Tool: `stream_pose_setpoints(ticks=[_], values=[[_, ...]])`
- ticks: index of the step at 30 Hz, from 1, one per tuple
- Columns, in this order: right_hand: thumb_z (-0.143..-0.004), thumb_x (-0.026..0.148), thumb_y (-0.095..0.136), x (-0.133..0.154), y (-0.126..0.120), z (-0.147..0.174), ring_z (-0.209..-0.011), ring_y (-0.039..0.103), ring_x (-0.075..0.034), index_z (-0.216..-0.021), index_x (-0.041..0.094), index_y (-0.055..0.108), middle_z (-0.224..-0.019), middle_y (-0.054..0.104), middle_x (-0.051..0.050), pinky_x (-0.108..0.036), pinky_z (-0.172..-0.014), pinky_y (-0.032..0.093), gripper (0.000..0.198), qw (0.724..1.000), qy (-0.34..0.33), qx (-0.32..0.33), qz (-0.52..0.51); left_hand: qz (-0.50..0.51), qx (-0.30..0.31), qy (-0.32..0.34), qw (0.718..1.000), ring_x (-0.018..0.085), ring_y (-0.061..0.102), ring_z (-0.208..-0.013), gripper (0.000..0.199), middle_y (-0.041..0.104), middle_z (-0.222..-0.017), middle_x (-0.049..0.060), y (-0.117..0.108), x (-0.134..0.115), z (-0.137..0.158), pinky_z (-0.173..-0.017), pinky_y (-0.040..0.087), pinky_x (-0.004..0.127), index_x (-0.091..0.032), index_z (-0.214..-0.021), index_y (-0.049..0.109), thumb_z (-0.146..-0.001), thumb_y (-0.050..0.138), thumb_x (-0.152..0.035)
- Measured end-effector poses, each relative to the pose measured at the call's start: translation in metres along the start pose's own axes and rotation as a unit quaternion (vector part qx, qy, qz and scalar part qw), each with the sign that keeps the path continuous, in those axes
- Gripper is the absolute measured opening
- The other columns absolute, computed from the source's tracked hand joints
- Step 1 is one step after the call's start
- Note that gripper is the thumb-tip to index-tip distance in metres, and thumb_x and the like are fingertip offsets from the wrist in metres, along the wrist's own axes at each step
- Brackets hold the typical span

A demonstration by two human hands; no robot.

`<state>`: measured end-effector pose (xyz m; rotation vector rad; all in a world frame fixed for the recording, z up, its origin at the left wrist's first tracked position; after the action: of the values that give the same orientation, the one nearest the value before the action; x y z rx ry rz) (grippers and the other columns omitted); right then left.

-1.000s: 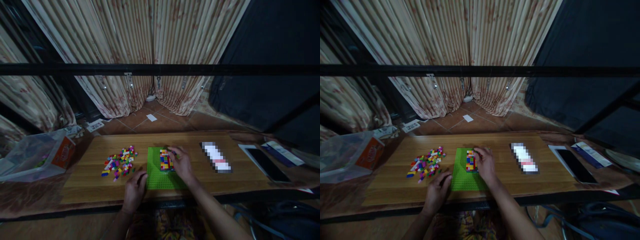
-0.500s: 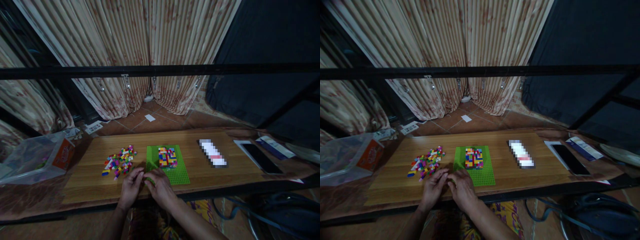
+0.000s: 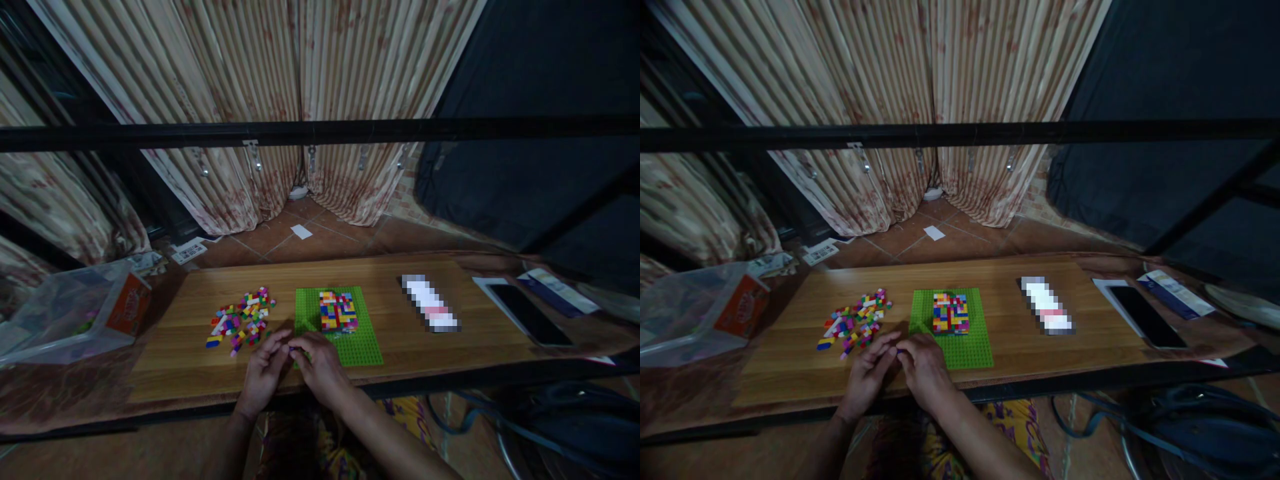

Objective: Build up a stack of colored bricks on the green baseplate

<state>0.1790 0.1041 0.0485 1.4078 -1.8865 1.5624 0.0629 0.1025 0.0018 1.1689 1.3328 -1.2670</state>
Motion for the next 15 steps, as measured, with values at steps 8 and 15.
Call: stream_pose_setpoints(ticks=[8, 15], values=[[-0.091, 0.017, 0.047, 0.0035, 0.0045, 0.0032, -0.082, 0.056, -0.019, -0.088, 0.022, 0.066, -0.082, 0.063, -0.004, -0.032, -0.074, 0.046, 0.019, 0.997, -0.021, 0.032, 0.060, -0.010, 0.008, -0.007, 1.000, 0.014, 0.060, -0.067, 0.040, 0.065, -0.072, 0.001, 0.0012, 0.0022, 0.0012, -0.066, 0.049, 0.025, -0.015, -0.117, 0.060, -0.085, 0.058, -0.039], [-0.089, 0.017, 0.053, 0.0020, 0.0060, 0.0027, -0.084, 0.057, -0.020, -0.087, 0.021, 0.065, -0.084, 0.064, -0.004, -0.033, -0.076, 0.046, 0.013, 0.996, -0.009, 0.042, 0.080, -0.010, 0.009, -0.010, 1.000, 0.013, 0.058, -0.065, 0.039, 0.063, -0.069, 0.000, 0.0029, -0.0006, 0.0021, -0.064, 0.047, 0.023, -0.014, -0.115, 0.059, -0.084, 0.058, -0.038]])
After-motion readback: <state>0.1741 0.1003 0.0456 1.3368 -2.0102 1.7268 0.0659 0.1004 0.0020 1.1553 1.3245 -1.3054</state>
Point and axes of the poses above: each hand's wrist, its own z-axis away from the middle knuckle, its own y-axis out of the palm, x = y × z, the point moved 10 cm from there along -z, towards the middle knuckle
